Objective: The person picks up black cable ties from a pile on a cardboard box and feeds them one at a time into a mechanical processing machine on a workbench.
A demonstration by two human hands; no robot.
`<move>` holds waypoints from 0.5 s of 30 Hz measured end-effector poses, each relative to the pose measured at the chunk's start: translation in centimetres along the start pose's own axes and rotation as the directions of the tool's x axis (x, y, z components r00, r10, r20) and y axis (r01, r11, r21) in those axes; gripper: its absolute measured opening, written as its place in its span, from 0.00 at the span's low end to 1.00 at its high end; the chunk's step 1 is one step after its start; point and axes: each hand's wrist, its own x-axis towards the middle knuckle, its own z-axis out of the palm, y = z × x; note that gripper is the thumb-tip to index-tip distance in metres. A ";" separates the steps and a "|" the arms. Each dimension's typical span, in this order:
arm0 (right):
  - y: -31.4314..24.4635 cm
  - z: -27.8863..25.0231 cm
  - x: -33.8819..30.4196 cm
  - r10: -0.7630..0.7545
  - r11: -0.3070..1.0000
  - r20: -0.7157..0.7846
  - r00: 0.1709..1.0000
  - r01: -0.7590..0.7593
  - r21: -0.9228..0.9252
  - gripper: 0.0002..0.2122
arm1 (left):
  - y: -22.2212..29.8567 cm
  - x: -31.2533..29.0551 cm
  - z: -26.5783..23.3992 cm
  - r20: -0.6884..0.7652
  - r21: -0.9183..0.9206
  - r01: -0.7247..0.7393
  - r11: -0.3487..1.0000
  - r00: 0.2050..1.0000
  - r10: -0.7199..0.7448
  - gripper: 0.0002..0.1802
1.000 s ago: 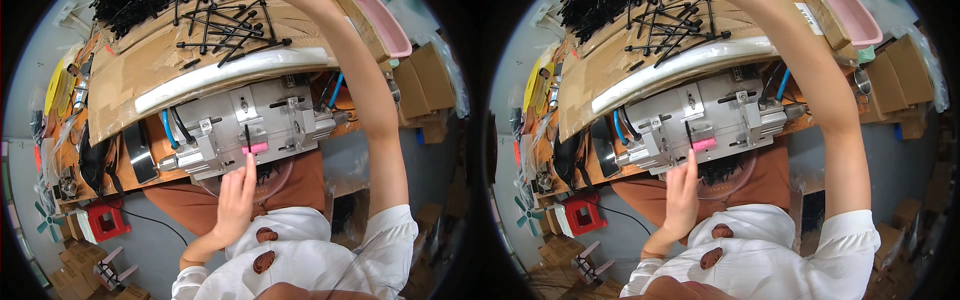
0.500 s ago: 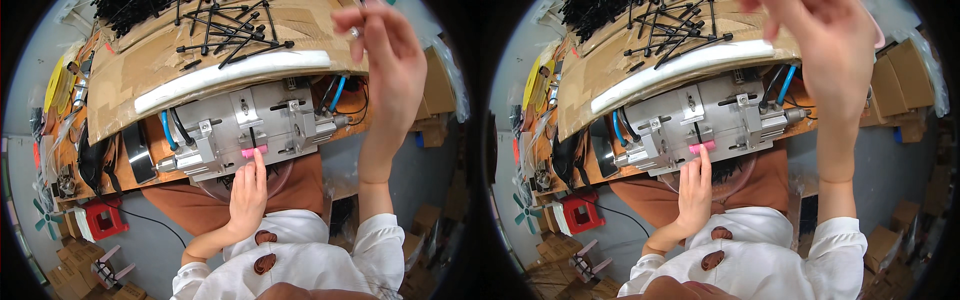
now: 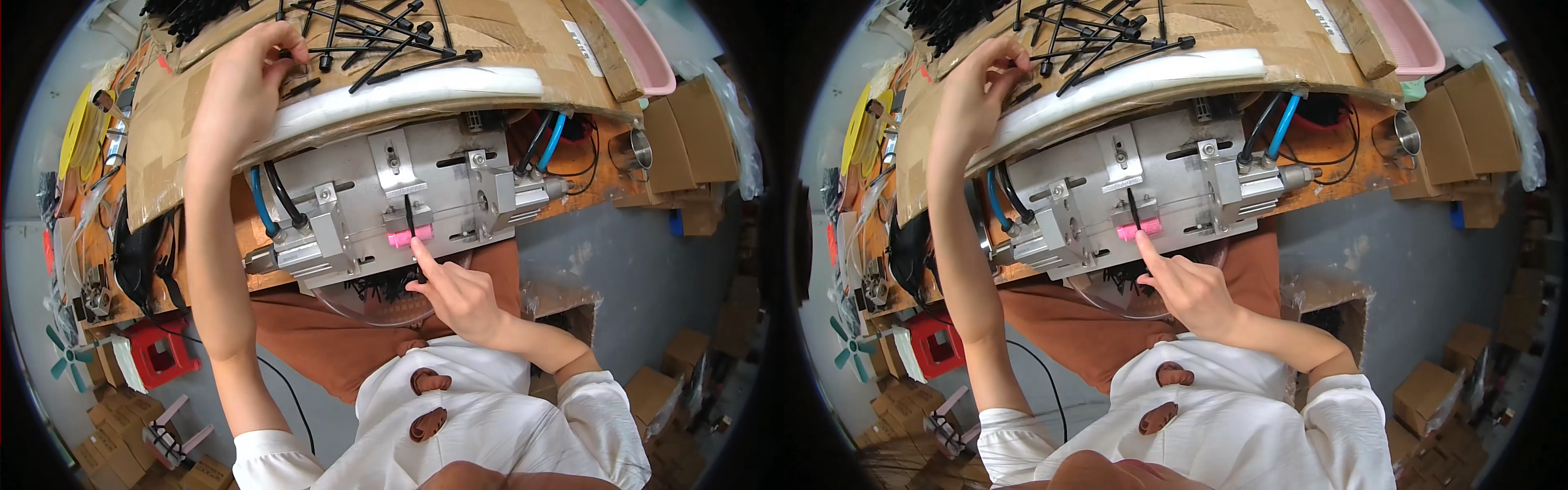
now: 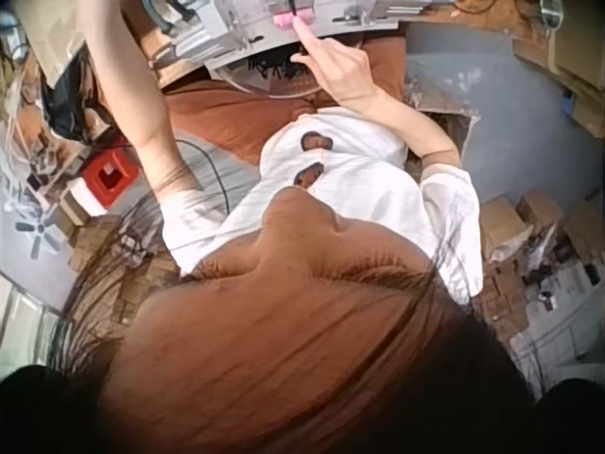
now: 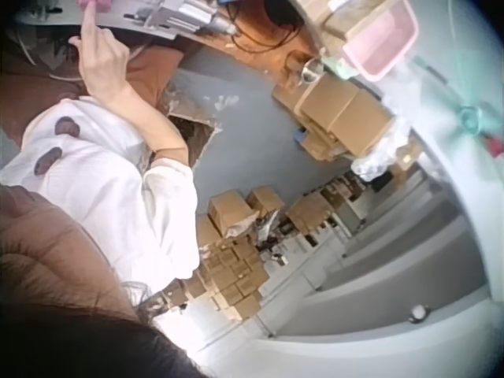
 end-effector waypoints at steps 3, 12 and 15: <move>0.4 0.4 0.4 0.009 0.999 -0.063 0.998 -0.006 0.047 0.32 | 0.4 0.2 -1.1 0.019 -0.045 0.043 0.998 0.999 -0.042 0.07; 2.1 -6.8 6.4 -0.273 0.944 -0.026 0.962 0.263 -0.200 0.20 | 1.5 -2.7 -5.4 0.024 -0.022 0.118 0.993 0.993 -0.118 0.10; 4.4 -8.3 15.6 -0.414 0.855 -0.278 0.867 0.266 -0.444 0.11 | 2.3 -4.2 -5.8 -0.049 -0.021 0.089 0.996 0.995 -0.090 0.13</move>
